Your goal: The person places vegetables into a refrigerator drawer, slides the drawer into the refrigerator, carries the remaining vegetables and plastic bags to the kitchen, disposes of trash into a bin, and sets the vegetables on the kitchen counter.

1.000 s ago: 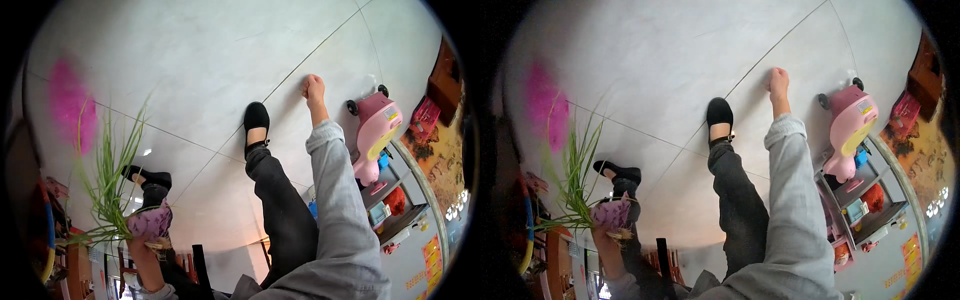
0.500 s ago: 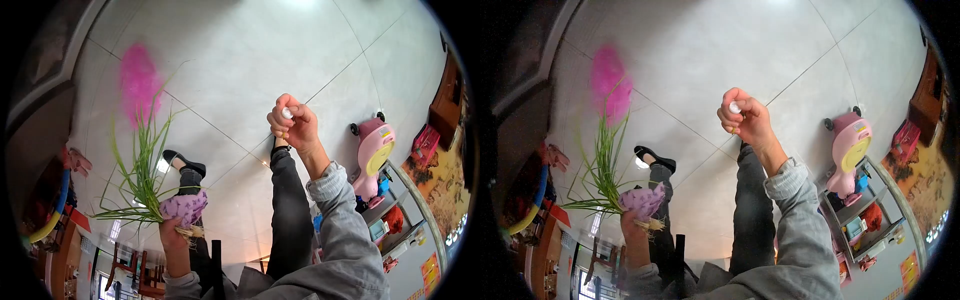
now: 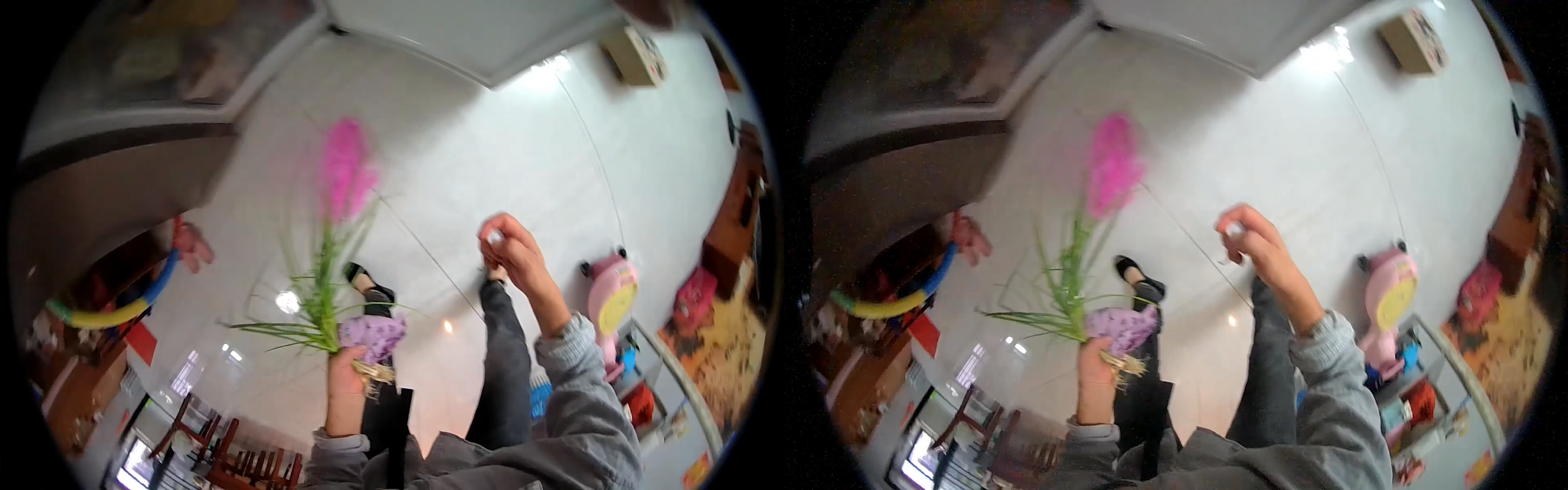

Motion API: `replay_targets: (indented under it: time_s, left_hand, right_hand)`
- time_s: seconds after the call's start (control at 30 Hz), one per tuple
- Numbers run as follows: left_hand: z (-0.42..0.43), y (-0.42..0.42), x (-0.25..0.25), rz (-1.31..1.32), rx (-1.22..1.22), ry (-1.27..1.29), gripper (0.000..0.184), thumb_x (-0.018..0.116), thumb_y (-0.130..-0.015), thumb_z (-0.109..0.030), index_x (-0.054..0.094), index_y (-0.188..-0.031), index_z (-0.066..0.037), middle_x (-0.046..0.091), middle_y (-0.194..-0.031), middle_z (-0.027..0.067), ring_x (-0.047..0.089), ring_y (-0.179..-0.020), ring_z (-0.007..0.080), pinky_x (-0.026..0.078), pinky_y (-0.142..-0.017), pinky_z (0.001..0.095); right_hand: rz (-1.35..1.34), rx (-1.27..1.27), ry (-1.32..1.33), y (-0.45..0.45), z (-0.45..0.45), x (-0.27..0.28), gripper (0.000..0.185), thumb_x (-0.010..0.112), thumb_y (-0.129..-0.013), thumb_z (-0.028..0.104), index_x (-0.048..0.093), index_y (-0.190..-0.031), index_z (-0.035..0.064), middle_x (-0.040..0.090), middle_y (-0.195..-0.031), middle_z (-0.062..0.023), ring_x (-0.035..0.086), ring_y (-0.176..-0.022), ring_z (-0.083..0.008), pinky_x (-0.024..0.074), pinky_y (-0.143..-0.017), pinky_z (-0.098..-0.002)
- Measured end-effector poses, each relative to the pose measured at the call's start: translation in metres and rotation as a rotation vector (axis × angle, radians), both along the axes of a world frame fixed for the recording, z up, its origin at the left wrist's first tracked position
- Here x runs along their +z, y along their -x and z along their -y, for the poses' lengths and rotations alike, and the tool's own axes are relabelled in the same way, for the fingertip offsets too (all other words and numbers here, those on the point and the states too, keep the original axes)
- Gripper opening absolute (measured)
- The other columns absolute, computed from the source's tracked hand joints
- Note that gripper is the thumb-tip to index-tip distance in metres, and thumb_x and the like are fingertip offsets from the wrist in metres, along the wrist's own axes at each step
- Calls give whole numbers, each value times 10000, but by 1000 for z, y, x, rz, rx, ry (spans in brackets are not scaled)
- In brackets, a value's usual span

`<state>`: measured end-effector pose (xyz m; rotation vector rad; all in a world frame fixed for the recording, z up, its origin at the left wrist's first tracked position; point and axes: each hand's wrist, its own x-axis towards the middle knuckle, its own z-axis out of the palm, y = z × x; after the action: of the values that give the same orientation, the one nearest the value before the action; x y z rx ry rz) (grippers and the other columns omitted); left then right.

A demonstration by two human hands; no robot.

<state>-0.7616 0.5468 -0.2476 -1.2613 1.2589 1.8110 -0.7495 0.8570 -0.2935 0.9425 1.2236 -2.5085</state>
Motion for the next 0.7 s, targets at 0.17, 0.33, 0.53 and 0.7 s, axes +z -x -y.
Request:
replay_targets:
  time_s: [0.17,0.33,0.53,0.7]
  left_hand:
    - [20,19,42,-53,-3,16,487,440,-644,80,465,-1127,20,543,-1063,160,547,-993,294,455,-875,405]
    - [22,18,70,-81,101,-37,388,462,-672,33,500,-1058,26,575,-989,136,580,-912,268,479,-826,373]
    - [40,25,96,-77,199,-152,303,511,-695,4,538,-997,8,601,-908,97,601,-832,221,499,-764,326]
    - [56,33,100,-136,170,-164,300,525,-690,-14,536,-989,2,590,-939,104,589,-863,240,488,-796,361]
  right_hand:
    - [25,217,-19,38,56,55,159,444,-754,83,493,-902,54,421,-615,15,381,-538,-65,318,-480,-196]
    - [-104,390,-17,38,115,99,215,431,-819,73,494,-1024,53,473,-735,26,425,-657,-53,360,-590,-183]
    - [-229,483,-181,45,180,120,196,464,-898,158,500,-1036,24,501,-807,5,443,-734,-78,389,-676,-224]
    - [-251,553,-332,56,201,132,179,483,-858,114,490,-1007,15,543,-756,-58,519,-674,-157,423,-627,-270]
